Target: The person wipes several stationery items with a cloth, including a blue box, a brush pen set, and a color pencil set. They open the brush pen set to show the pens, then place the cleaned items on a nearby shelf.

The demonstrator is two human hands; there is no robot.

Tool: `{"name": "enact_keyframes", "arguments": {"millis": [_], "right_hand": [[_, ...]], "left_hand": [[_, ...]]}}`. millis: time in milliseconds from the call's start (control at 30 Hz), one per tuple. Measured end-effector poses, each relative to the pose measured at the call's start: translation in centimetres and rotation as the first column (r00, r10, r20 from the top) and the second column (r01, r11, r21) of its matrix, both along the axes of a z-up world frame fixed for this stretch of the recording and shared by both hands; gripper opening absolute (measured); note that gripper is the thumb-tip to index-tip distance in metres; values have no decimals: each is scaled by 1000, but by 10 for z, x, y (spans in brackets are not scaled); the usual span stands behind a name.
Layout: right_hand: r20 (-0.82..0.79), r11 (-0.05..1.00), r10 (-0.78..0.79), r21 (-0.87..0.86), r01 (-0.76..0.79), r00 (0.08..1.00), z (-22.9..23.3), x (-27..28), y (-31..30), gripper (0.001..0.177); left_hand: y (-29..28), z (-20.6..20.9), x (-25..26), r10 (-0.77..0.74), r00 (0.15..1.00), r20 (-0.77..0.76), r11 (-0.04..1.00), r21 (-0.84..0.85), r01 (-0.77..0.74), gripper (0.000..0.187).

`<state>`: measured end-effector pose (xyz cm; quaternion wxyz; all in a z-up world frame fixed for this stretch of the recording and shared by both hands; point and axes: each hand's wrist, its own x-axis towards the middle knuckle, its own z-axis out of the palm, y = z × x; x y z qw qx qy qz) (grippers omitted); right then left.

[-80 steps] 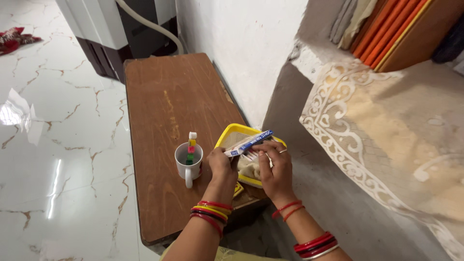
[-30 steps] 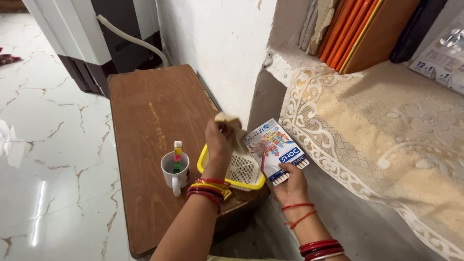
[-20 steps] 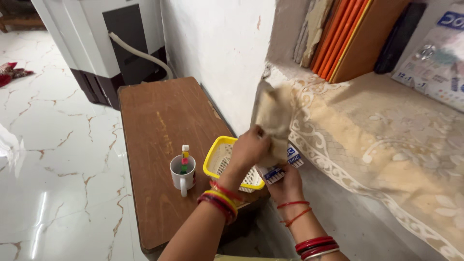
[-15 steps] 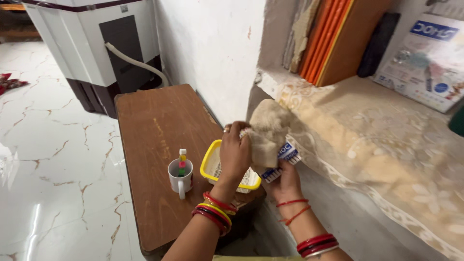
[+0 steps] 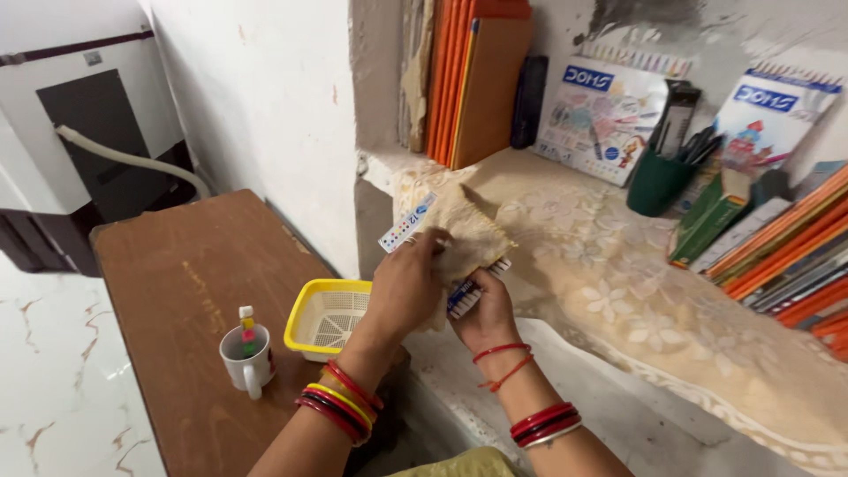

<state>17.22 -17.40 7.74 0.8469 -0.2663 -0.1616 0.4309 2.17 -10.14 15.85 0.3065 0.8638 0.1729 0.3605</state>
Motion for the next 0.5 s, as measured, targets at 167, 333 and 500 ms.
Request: {"name": "enact_keyframes", "arguments": {"millis": [167,333,500], "right_hand": [[47,999,-13,-42,15,999,39,-16,-30,32],[76,997,-76,-25,78,994,57,-18,-47,29],[194,995,-105,14,104,975,58,-19,-63,37]], "left_hand": [[-34,20,17,151,978,146,969,176,-176,42],[-50,24,33,213,957,198,890,365,-274,49],[-20,34,33,292,927,236,881,311,-357,56]]}}
